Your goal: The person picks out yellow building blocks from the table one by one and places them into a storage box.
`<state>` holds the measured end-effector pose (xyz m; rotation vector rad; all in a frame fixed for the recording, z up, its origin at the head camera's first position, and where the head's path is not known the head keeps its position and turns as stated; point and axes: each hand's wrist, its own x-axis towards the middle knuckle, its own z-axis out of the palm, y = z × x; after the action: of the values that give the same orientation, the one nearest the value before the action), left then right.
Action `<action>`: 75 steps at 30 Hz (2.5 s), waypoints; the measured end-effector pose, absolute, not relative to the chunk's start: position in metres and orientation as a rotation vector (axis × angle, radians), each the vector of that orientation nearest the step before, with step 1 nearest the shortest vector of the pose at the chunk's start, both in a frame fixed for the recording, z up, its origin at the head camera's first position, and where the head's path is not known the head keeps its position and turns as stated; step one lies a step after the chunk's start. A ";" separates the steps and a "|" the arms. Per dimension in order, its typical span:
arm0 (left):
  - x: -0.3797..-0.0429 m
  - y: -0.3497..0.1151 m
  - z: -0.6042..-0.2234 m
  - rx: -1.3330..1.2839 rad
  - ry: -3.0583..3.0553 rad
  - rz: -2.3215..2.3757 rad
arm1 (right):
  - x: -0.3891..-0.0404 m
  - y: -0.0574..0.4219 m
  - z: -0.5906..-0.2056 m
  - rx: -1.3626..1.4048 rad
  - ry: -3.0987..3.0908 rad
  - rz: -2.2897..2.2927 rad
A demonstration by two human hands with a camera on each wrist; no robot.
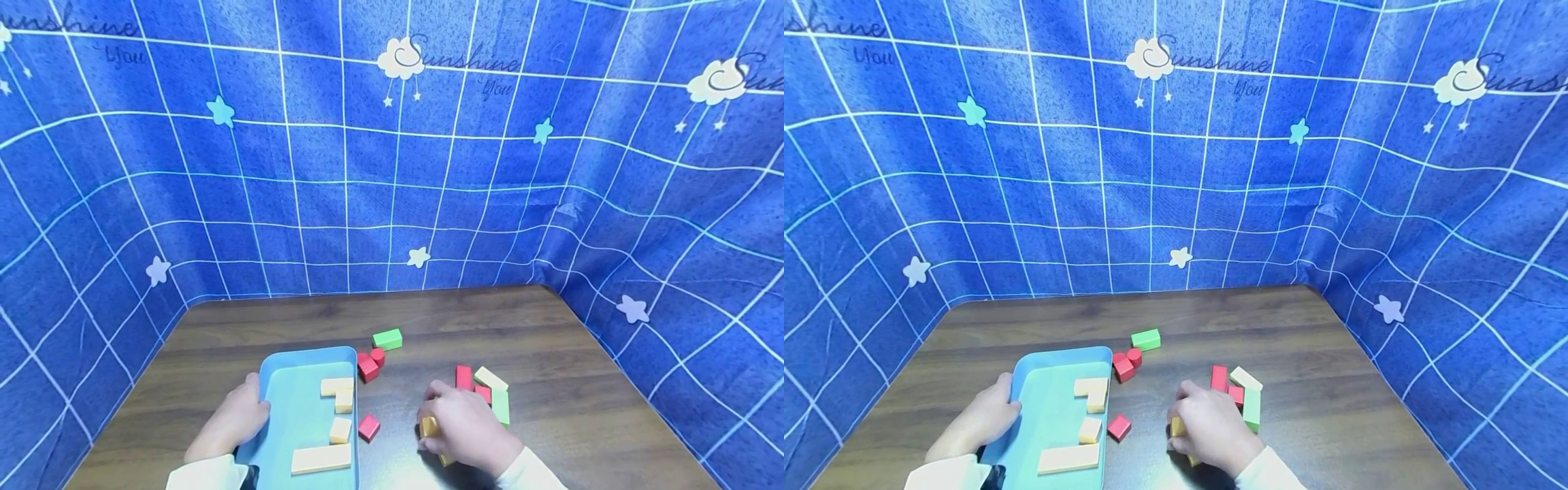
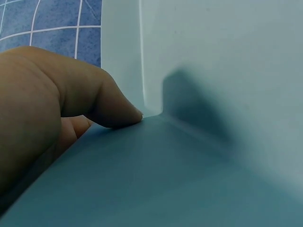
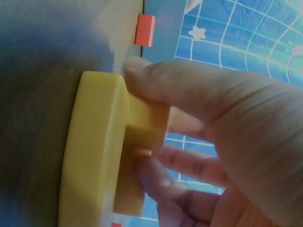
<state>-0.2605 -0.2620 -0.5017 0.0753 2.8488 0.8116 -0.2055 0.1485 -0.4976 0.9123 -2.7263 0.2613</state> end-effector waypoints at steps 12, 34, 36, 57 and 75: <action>-0.258 -0.263 -0.500 0.083 2.843 0.835 | -0.202 0.141 -0.487 0.938 -2.707 0.364; -0.258 -0.263 -0.503 0.086 2.854 0.864 | -0.204 0.122 -0.473 1.035 -2.695 0.258; -0.258 -0.264 -0.505 0.085 2.853 0.866 | -0.204 0.119 -0.473 1.052 -2.680 0.218; -0.259 -0.262 -0.504 0.058 2.833 0.843 | -0.210 0.087 -0.467 1.040 -2.670 0.392; -0.257 -0.262 -0.505 0.060 2.846 0.858 | -0.209 0.070 -0.467 1.115 -2.508 0.463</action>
<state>-0.2572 -0.2619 -0.5048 0.0601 2.8459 0.8576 -0.2087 0.0699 -0.4673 1.1153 -2.5083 0.4635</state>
